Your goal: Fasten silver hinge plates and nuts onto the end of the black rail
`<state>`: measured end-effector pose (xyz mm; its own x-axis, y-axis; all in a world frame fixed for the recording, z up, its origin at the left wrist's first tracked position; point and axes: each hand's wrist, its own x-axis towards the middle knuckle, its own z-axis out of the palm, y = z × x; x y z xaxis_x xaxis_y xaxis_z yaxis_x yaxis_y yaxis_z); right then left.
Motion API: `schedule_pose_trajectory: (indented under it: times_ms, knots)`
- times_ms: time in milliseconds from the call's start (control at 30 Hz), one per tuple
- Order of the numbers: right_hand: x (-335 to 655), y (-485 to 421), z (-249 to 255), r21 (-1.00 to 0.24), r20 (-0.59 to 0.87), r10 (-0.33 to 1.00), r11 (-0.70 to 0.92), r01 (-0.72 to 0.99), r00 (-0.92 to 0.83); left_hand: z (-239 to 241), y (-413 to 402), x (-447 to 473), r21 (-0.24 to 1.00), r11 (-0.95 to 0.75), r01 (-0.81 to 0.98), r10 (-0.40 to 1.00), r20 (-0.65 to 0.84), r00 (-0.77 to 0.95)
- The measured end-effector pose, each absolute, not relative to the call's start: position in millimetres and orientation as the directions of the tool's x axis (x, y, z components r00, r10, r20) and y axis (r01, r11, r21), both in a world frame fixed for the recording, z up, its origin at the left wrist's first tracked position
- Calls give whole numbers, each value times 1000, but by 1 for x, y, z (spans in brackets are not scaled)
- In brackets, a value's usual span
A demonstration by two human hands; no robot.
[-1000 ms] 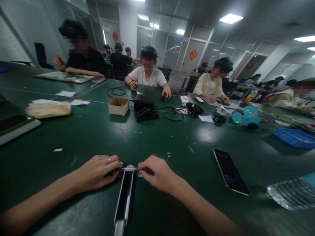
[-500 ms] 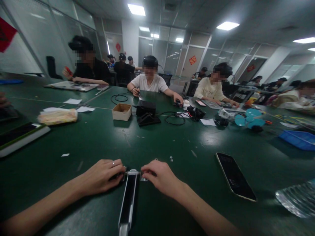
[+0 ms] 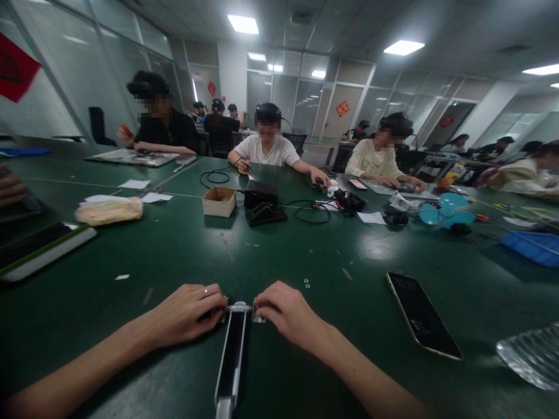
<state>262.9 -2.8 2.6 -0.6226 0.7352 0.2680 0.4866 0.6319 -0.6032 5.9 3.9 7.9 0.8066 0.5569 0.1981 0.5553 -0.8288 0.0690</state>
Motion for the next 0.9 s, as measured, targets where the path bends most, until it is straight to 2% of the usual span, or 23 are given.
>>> schedule_pose_trajectory:
  times_ms: [667, 900]
  knots:
    - [258, -3, -4, -572, 345, 710, 678, 462, -614, 2, 4, 5, 94, -827, 554, 560, 222, 799]
    - [263, -2, -2, -514, 364, 674, 721, 464, -643, 2, 5, 5, 164, -821, 547, 571, 231, 788]
